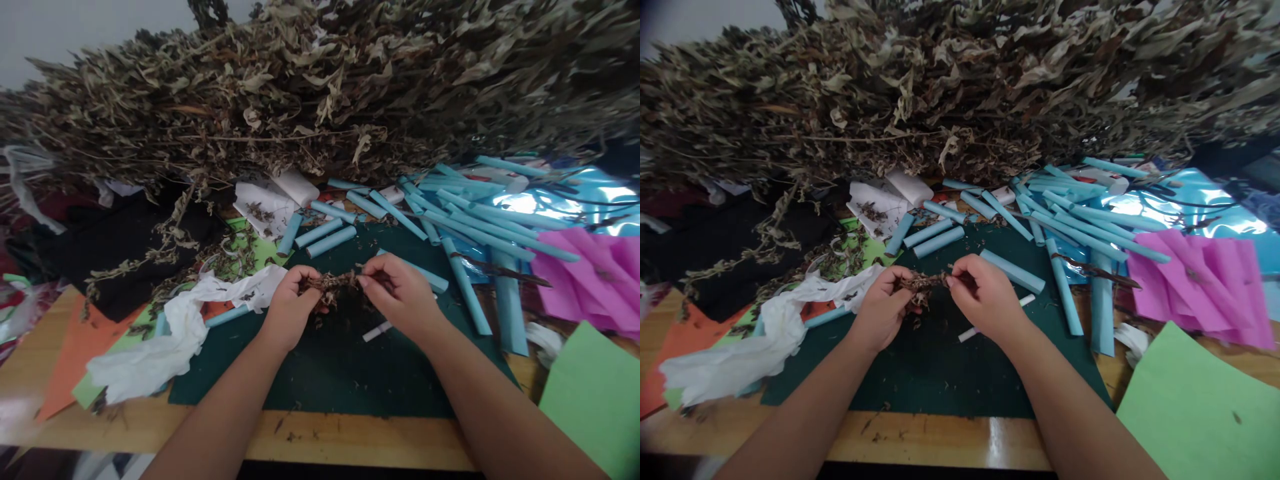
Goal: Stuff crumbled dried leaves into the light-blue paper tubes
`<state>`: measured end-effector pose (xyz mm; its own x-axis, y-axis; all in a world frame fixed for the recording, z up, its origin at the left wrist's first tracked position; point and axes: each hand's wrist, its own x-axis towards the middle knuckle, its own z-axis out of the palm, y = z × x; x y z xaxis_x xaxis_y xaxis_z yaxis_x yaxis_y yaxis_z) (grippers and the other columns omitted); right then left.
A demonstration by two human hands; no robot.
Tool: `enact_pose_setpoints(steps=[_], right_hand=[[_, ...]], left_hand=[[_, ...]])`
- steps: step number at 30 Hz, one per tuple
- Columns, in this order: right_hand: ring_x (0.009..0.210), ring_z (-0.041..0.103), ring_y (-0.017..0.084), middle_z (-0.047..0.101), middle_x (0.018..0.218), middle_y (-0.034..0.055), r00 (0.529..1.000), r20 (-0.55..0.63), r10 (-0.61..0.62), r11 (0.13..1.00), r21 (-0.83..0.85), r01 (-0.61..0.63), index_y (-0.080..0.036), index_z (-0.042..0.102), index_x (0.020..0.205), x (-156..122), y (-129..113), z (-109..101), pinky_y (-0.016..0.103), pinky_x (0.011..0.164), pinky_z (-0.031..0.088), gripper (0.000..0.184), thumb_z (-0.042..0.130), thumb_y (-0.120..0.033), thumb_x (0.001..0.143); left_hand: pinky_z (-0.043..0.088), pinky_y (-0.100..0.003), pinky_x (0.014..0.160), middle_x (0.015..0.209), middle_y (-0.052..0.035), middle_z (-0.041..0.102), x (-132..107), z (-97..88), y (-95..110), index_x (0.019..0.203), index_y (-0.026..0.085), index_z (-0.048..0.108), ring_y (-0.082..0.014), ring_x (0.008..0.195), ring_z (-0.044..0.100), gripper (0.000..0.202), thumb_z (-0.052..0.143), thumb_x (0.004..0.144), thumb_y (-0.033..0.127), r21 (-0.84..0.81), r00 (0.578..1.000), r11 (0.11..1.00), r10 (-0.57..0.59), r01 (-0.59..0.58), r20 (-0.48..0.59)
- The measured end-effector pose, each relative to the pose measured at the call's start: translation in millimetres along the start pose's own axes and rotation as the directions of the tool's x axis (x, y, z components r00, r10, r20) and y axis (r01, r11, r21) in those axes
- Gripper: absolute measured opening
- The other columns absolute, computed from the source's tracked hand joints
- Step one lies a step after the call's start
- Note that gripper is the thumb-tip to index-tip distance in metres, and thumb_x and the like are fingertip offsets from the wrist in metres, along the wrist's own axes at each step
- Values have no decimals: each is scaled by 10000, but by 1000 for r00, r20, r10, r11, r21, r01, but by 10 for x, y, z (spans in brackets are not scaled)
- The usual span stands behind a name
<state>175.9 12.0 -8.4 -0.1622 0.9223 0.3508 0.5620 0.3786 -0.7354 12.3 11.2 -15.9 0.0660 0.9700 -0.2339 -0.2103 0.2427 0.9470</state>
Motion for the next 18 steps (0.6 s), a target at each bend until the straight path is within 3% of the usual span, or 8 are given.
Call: enact_pose_setpoints(steps=[3, 8, 11, 14, 16, 18], right_hand=[[551, 497, 110, 538, 699, 5, 994, 99, -45, 999, 14, 44, -186, 482, 818, -7, -14, 14, 216, 499, 406, 111, 481, -165, 708], [894, 514, 218, 520, 1044, 107, 940, 292, -178, 975, -77, 209, -157, 377, 1159, -31, -66, 92, 335, 714, 438, 517, 569, -305, 702], [799, 537, 210, 562, 911, 84, 946, 286, -154, 964, -167, 207, -170, 466, 1084, -31, -67, 114, 327, 655, 441, 345, 517, -262, 755], [730, 543, 192, 578, 798, 62, 958, 222, -184, 960, -167, 223, -171, 549, 933, -31, -43, 101, 298, 622, 431, 176, 459, -211, 786], [716, 546, 183, 588, 773, 57, 965, 171, -196, 963, -151, 223, -165, 564, 866, -31, -29, 86, 279, 612, 423, 142, 454, -206, 787], [701, 550, 169, 598, 755, 46, 969, 143, -200, 965, -140, 220, -166, 569, 832, -28, -27, 73, 259, 603, 418, 125, 463, -205, 781]], left_hand=[[460, -155, 460, 705, 34, 524, 2, 10, 11, 745, 169, 506, -68, 590, 508, 160, 589, 608, 161, -74, 1000, 997, -26, 27, 8], [469, -174, 518, 689, 23, 563, -13, 17, -39, 754, 163, 552, -78, 605, 536, 155, 616, 634, 238, -145, 997, 988, -52, 60, 61], [464, -170, 533, 688, 13, 564, -38, 17, -66, 781, 163, 571, -76, 604, 537, 158, 576, 690, 291, -57, 991, 997, -36, 44, 125], [473, -194, 515, 784, -3, 571, -70, 11, -48, 943, 210, 533, -97, 631, 550, 276, 574, 689, 309, 25, 975, 999, -42, 37, 218], [484, -217, 563, 909, -18, 567, -84, 6, -15, 1036, 249, 491, -119, 709, 558, 427, 631, 632, 251, 117, 967, 992, 21, -52, 256], [479, -222, 620, 950, -28, 569, -89, 2, 20, 1009, 244, 531, -131, 763, 553, 420, 643, 608, 185, 263, 962, 948, 115, -180, 246]])
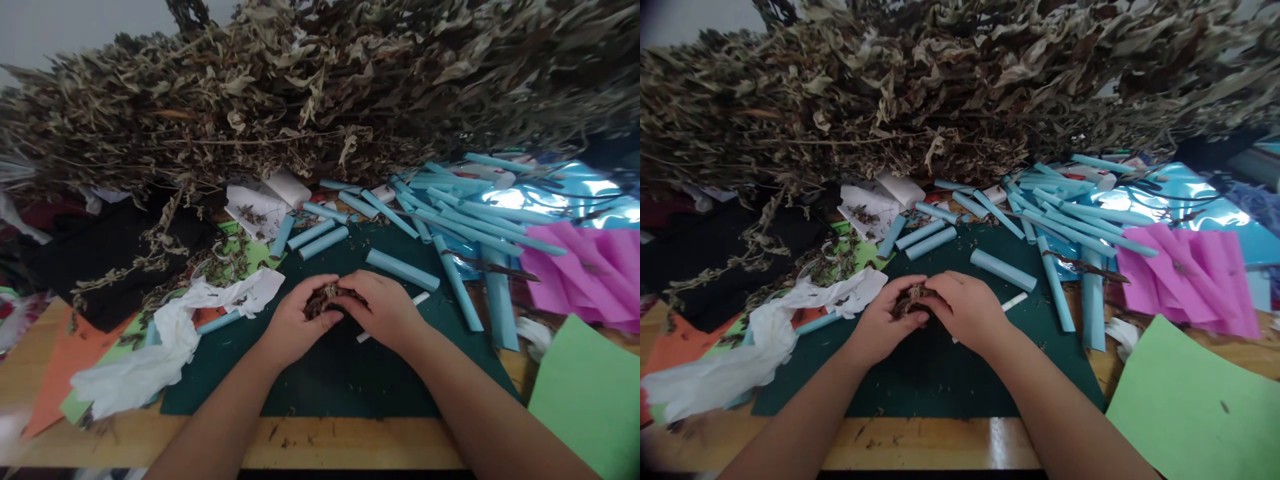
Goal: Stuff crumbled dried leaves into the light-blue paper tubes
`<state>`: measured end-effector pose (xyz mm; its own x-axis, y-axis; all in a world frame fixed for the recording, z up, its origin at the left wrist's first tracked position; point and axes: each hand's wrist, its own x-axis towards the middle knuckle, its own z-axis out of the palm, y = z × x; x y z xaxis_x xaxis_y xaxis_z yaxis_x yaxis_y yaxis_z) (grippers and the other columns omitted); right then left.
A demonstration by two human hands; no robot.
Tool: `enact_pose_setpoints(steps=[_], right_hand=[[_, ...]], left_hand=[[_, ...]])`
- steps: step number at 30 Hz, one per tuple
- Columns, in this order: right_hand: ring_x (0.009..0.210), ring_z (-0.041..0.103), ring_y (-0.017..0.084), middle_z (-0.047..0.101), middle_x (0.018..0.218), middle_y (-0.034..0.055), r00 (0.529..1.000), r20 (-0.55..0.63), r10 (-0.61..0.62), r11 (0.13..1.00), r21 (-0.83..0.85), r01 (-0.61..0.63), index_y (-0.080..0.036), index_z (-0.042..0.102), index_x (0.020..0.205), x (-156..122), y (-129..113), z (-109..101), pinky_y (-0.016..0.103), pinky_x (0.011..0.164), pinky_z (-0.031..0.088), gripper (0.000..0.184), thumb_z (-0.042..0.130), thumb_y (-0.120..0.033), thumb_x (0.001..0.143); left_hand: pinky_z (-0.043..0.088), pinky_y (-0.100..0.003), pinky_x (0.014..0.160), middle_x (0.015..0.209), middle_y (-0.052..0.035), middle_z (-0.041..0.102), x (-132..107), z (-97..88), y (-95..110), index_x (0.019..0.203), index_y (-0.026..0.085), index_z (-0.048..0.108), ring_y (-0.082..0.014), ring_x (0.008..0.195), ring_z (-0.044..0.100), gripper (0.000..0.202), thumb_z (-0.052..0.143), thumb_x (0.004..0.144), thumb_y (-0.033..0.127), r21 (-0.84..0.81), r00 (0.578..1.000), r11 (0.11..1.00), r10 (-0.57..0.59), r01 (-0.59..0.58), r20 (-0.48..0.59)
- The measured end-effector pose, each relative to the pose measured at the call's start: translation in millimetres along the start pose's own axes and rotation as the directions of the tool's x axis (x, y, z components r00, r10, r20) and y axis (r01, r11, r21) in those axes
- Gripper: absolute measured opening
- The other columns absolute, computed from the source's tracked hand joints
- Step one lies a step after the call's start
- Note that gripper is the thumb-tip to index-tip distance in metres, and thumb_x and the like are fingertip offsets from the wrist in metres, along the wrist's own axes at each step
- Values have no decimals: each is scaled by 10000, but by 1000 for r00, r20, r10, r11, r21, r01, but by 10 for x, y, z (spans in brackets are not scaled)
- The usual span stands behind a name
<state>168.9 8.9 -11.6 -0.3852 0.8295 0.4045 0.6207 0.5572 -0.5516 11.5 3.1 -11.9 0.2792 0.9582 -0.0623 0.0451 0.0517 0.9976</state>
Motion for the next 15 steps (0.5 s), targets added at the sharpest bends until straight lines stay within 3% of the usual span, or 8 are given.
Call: enact_pose_setpoints(steps=[2, 5, 8, 12, 15], right_hand=[[676, 553, 146, 605, 728, 25, 1000, -9, -4, 1000, 12, 4, -175, 572, 804, 10, -10, -13, 230, 586, 414, 108, 470, -189, 773], [613, 547, 111, 600, 662, -12, 1000, -8, -6, 1000, 26, 6, -189, 571, 732, 32, -23, -39, 188, 531, 396, 79, 499, -166, 754], [567, 529, 105, 577, 606, -19, 998, -55, 22, 1000, 19, -21, -191, 554, 664, 35, 21, -83, 188, 501, 381, 108, 508, -213, 758], [552, 505, 127, 553, 621, 19, 959, -248, 137, 989, -16, -146, -175, 534, 756, 19, 131, -144, 228, 494, 377, 211, 362, -260, 842], [594, 521, 134, 568, 651, 22, 973, -214, 85, 995, -41, -96, -176, 549, 773, 34, 143, -134, 233, 526, 387, 170, 410, -261, 823]], left_hand=[[466, -212, 591, 855, -33, 595, 6, -8, 24, 877, 203, 603, -119, 691, 553, 238, 599, 642, 168, 145, 997, 989, 45, -36, -58], [423, -192, 466, 652, -2, 579, 25, -14, 38, 752, 168, 608, -75, 482, 505, 97, 556, 671, 183, 170, 995, 985, 11, 7, -102], [383, -169, 406, 516, 43, 517, 55, -45, 27, 738, 163, 569, -55, 395, 465, 82, 559, 677, 217, 55, 994, 998, -28, 34, -104], [360, -154, 358, 488, 75, 469, 96, -113, 3, 687, 166, 495, -31, 333, 403, 116, 536, 699, 275, -221, 956, 975, -34, -33, -291], [354, -143, 350, 475, 69, 467, 103, -109, -8, 676, 154, 489, -35, 345, 420, 168, 547, 693, 311, -226, 963, 974, -72, 12, -259]])
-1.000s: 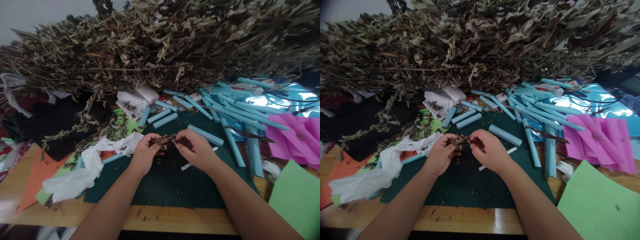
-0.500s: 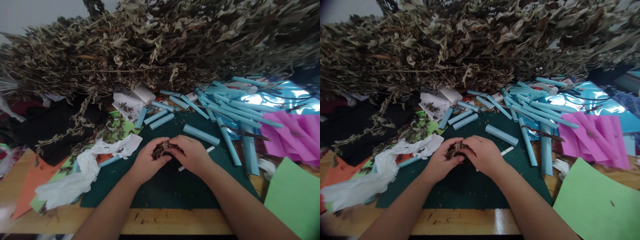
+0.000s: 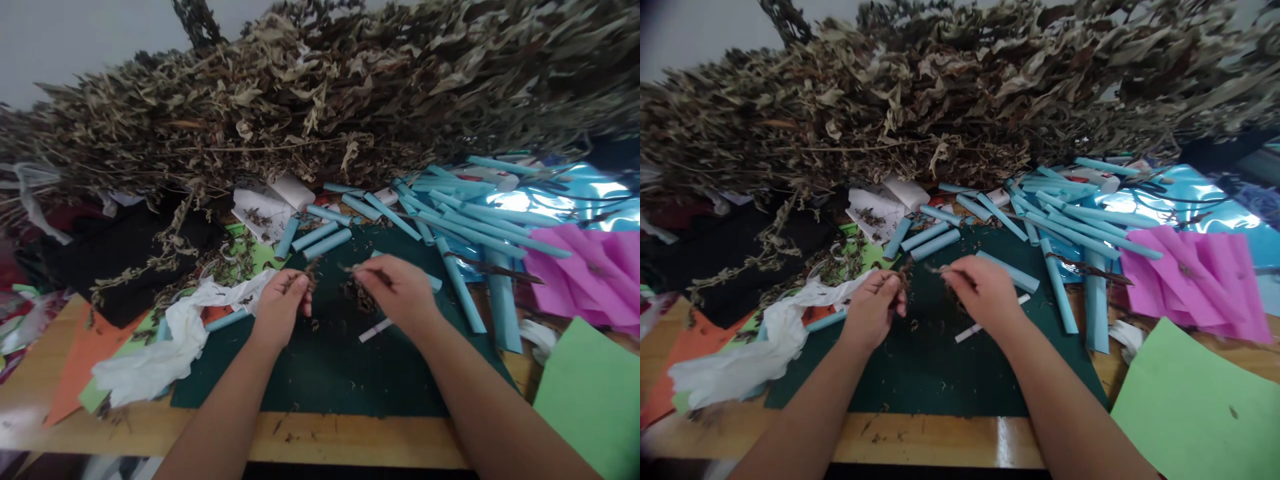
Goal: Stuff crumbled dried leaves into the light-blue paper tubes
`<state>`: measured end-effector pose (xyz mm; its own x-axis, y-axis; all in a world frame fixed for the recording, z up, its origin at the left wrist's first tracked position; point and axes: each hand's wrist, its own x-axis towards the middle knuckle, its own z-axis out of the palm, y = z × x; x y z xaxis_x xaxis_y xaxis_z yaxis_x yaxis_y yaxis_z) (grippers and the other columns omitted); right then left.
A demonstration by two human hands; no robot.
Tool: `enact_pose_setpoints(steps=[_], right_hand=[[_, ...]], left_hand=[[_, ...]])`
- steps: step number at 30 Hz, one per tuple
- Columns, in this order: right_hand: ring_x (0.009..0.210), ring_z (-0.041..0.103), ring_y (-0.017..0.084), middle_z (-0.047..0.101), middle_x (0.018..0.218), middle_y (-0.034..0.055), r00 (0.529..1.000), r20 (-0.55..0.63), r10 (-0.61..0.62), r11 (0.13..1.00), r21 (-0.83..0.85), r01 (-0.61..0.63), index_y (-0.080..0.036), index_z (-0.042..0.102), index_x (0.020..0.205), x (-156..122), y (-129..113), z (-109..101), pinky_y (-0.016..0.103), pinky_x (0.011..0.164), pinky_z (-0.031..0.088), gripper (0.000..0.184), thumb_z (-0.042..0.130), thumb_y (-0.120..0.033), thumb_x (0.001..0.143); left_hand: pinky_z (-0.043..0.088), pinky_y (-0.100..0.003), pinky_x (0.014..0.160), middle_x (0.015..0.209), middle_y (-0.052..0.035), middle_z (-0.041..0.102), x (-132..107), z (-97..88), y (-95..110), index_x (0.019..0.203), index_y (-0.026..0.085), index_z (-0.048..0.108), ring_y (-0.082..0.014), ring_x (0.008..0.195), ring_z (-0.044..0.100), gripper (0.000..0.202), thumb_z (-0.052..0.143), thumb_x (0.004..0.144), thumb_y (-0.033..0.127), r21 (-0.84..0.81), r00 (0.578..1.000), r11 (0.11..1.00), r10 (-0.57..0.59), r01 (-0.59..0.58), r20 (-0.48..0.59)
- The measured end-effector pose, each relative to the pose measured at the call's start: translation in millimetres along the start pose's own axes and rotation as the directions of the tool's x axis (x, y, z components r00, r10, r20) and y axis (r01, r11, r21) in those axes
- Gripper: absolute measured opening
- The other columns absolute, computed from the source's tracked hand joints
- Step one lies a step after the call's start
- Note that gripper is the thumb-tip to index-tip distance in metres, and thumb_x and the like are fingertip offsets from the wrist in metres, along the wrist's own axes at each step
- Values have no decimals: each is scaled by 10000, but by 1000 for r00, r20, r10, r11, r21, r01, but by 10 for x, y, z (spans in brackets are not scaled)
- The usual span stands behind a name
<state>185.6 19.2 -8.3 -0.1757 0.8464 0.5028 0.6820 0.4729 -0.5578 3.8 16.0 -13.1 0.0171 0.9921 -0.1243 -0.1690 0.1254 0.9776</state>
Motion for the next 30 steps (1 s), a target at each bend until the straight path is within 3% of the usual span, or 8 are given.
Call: enact_pose_setpoints(steps=[5, 9, 12, 14, 20, 24, 30], right_hand=[[677, 520, 157, 585, 708, 26, 957, 237, -170, 985, 6, 173, -190, 597, 816, 13, -41, 62, 254, 606, 384, 113, 507, -237, 767], [747, 506, 214, 575, 822, 55, 915, 381, -133, 975, -115, 190, -211, 543, 1012, 4, -47, 58, 320, 646, 378, 336, 575, -355, 710], [867, 485, 256, 536, 998, 95, 942, 326, -83, 978, -153, 139, -187, 450, 1120, -3, -74, 52, 364, 700, 382, 521, 596, -416, 675], [897, 477, 256, 515, 1058, 100, 950, 295, -105, 977, -146, 153, -188, 447, 1116, -8, -98, 56, 368, 717, 382, 504, 601, -390, 681], [775, 504, 199, 608, 890, 45, 904, 325, -277, 945, -80, 318, -188, 569, 968, -34, -110, 82, 320, 682, 379, 200, 457, -211, 803], [744, 500, 194, 612, 818, 59, 919, 280, -276, 955, -29, 295, -151, 592, 876, -42, -85, 80, 310, 678, 377, 190, 421, -140, 792], [700, 486, 166, 589, 741, 41, 927, 289, -238, 968, -8, 251, -155, 574, 797, -13, -100, 34, 262, 629, 373, 148, 433, -125, 766]], left_hand=[[400, -153, 404, 536, 47, 503, -31, 48, -25, 790, 150, 524, -48, 416, 466, 177, 565, 682, 284, 147, 996, 989, -13, -1, 93], [419, -160, 438, 619, 25, 537, -32, 51, -33, 868, 156, 538, -61, 483, 496, 195, 538, 687, 227, 219, 992, 975, -65, 39, 111], [417, -167, 460, 594, 33, 532, -30, 56, -35, 884, 165, 547, -64, 492, 497, 197, 522, 693, 204, 267, 984, 962, -93, 50, 153], [402, -171, 455, 550, 41, 521, -34, 63, -31, 880, 163, 550, -62, 460, 481, 185, 513, 702, 201, 314, 973, 948, -113, 45, 202], [400, -178, 451, 595, 35, 540, -53, 48, -15, 886, 172, 489, -65, 449, 498, 188, 522, 715, 244, 356, 955, 935, -106, 1, 276], [410, -175, 459, 658, 29, 543, -61, 22, -1, 849, 179, 479, -60, 474, 503, 191, 554, 688, 249, 353, 959, 935, -81, -21, 270], [359, -156, 431, 499, 60, 477, -74, 0, 39, 700, 169, 523, -55, 435, 462, 64, 564, 675, 211, 494, 978, 858, 40, -138, 205]])
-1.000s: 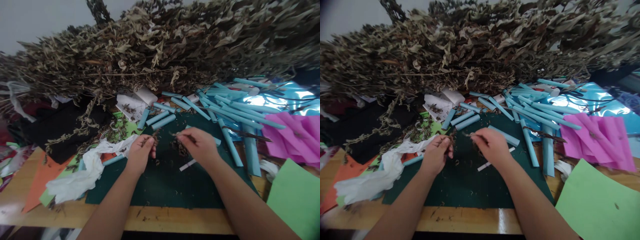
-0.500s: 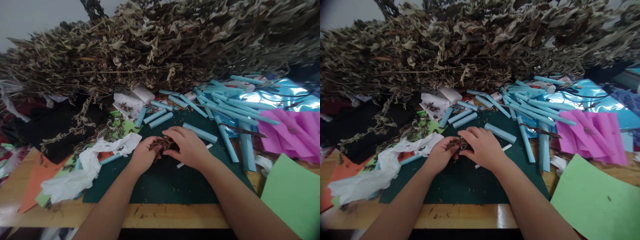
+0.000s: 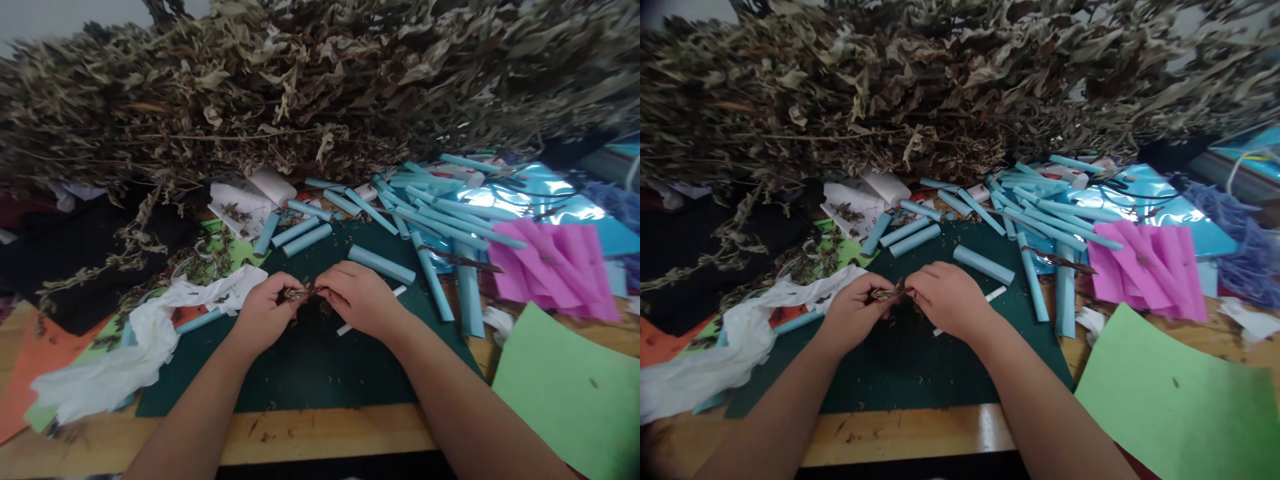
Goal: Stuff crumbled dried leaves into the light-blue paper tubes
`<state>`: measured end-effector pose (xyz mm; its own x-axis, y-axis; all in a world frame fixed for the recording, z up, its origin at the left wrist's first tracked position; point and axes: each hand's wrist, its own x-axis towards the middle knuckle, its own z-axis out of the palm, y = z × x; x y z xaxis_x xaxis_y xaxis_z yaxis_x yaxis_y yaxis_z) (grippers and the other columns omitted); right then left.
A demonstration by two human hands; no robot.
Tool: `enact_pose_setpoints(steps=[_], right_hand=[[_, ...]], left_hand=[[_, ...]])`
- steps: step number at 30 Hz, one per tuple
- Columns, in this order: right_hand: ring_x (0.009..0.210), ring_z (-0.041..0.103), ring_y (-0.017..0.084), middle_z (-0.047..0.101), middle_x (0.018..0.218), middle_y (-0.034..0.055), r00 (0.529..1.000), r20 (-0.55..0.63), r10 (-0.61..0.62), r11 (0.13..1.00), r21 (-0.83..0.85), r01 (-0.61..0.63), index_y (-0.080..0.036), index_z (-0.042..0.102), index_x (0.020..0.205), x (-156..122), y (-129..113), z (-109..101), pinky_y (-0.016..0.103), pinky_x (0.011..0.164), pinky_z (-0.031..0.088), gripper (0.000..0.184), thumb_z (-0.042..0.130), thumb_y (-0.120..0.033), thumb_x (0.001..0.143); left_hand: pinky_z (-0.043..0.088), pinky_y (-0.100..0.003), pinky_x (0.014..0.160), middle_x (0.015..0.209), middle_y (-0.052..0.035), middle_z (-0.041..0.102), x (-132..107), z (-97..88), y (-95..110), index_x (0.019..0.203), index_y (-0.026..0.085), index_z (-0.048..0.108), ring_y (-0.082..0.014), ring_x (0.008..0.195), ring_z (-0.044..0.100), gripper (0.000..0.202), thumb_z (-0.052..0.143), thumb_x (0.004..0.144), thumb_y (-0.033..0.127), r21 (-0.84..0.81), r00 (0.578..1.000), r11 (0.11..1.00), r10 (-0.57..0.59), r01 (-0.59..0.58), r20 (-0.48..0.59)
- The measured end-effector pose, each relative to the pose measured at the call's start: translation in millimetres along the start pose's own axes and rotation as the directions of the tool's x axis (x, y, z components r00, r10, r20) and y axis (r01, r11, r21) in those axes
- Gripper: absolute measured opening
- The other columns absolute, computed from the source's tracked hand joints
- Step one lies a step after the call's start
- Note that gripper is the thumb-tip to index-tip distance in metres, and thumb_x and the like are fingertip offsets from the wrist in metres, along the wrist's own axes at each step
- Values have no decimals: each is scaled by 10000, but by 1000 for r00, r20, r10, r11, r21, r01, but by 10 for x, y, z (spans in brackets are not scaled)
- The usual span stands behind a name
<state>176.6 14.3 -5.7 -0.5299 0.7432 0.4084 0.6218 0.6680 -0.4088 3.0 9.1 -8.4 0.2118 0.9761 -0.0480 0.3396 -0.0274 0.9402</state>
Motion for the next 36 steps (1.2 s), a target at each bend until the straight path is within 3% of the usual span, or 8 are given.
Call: enact_pose_setpoints(steps=[7, 15, 19, 23, 25, 29, 32, 36], right_hand=[[687, 483, 151, 566, 710, 33, 1000, -25, 19, 998, 65, -18, -144, 550, 776, 23, 59, 43, 237, 604, 372, 150, 425, -73, 734], [713, 455, 193, 574, 763, 91, 995, -78, -55, 998, 37, 58, -134, 567, 786, 33, 24, 72, 301, 637, 365, 211, 360, -107, 757], [718, 449, 206, 579, 785, 108, 995, -88, -51, 997, 53, 56, -133, 573, 800, 23, 4, 88, 326, 652, 359, 219, 358, -127, 761], [723, 466, 190, 564, 749, 87, 998, -64, 19, 989, 145, -10, -136, 553, 775, 23, -21, 89, 299, 640, 370, 165, 390, -129, 752], [701, 476, 167, 558, 733, 67, 996, -53, 79, 975, 211, -66, -141, 539, 766, 29, -35, 77, 274, 626, 375, 132, 408, -133, 748], [615, 472, 118, 534, 667, 17, 972, -10, 233, 911, 351, -214, -156, 510, 739, 41, -63, 38, 225, 566, 373, 92, 419, -148, 753], [535, 460, 91, 505, 591, -19, 952, 109, 285, 834, 461, -303, -165, 491, 710, 33, -83, 27, 187, 484, 372, 94, 414, -176, 763], [441, 429, 63, 488, 546, -41, 933, 252, 255, 742, 567, -356, -164, 466, 724, 9, -97, 38, 149, 390, 355, 127, 370, -208, 795]], left_hand=[[372, -155, 422, 517, 58, 519, 13, 80, 5, 699, 164, 487, -51, 420, 466, 64, 543, 674, 183, -264, 995, 959, -95, 99, 29], [394, -130, 385, 490, 67, 476, -50, 110, 114, 702, 142, 464, -6, 359, 368, 172, 616, 635, 189, -711, 927, 599, -297, 367, 228], [393, -139, 389, 508, 70, 453, -61, 71, 96, 683, 145, 446, -1, 357, 342, 181, 603, 649, 230, -694, 921, 607, -285, 387, 264], [433, -182, 510, 592, 47, 479, -53, 41, 22, 731, 166, 452, -54, 504, 474, 116, 552, 690, 207, -356, 989, 923, -132, 149, 70], [448, -211, 642, 762, 20, 517, -64, 36, 3, 875, 195, 449, -87, 690, 528, 230, 570, 679, 190, -193, 1000, 981, 16, -16, -2], [429, -285, 765, 992, -33, 490, -89, 36, 18, 1121, 255, 337, -151, 885, 511, 547, 612, 652, 196, 3, 967, 970, 244, -245, 67], [404, -271, 775, 918, -26, 523, -65, 23, 24, 984, 233, 487, -146, 881, 497, 339, 565, 679, 108, 271, 901, 861, 426, -430, 79], [407, -211, 658, 777, -7, 560, -23, -25, 13, 867, 204, 534, -108, 738, 517, 176, 517, 725, 101, 338, 828, 764, 553, -549, 95]])
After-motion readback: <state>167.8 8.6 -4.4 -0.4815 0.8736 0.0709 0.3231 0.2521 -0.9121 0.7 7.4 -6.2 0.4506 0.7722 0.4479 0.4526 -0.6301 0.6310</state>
